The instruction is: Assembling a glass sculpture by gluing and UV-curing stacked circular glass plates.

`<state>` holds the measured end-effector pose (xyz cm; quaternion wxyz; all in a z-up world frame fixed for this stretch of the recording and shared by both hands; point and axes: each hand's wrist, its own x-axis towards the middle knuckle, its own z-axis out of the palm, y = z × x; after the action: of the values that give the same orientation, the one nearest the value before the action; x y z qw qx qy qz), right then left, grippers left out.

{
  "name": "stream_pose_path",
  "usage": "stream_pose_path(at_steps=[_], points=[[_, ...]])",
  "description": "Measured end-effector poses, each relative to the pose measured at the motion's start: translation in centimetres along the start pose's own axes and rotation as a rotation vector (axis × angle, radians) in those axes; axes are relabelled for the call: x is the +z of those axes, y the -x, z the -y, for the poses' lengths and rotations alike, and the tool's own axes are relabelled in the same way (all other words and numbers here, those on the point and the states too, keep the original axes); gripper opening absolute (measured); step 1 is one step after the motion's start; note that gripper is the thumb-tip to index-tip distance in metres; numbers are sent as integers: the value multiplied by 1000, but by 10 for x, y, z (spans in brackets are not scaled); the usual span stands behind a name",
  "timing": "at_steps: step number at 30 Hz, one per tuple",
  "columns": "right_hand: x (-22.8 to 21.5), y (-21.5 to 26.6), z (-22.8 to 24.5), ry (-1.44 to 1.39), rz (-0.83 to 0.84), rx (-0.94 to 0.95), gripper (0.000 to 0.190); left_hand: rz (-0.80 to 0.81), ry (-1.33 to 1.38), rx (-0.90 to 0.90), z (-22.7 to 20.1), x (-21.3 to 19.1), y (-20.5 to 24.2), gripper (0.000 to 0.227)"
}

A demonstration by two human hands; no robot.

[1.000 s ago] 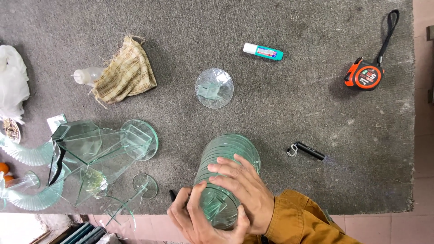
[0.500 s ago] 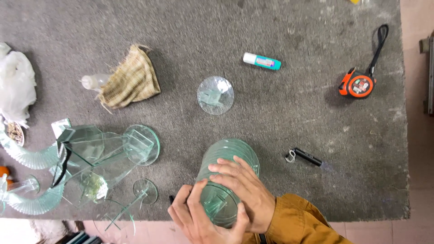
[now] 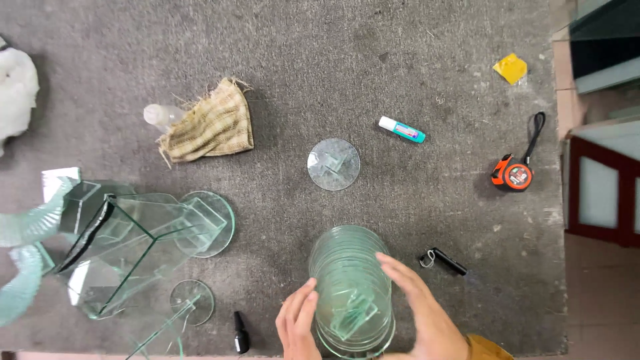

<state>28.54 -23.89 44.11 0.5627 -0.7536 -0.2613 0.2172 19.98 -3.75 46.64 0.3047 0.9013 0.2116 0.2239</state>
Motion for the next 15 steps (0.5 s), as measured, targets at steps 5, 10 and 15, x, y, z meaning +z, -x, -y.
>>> stream_pose_path(at_steps=[5,10,15], points=[[-2,24,8,-79,26,234,116,294,289,110,42,-7,-5,73],[8,25,19,-12,-146,106,94,401,542,164,61,14,-17,80],[-45,-23,57,462,-70,103,116,472,563,196,13,35,-61,95]])
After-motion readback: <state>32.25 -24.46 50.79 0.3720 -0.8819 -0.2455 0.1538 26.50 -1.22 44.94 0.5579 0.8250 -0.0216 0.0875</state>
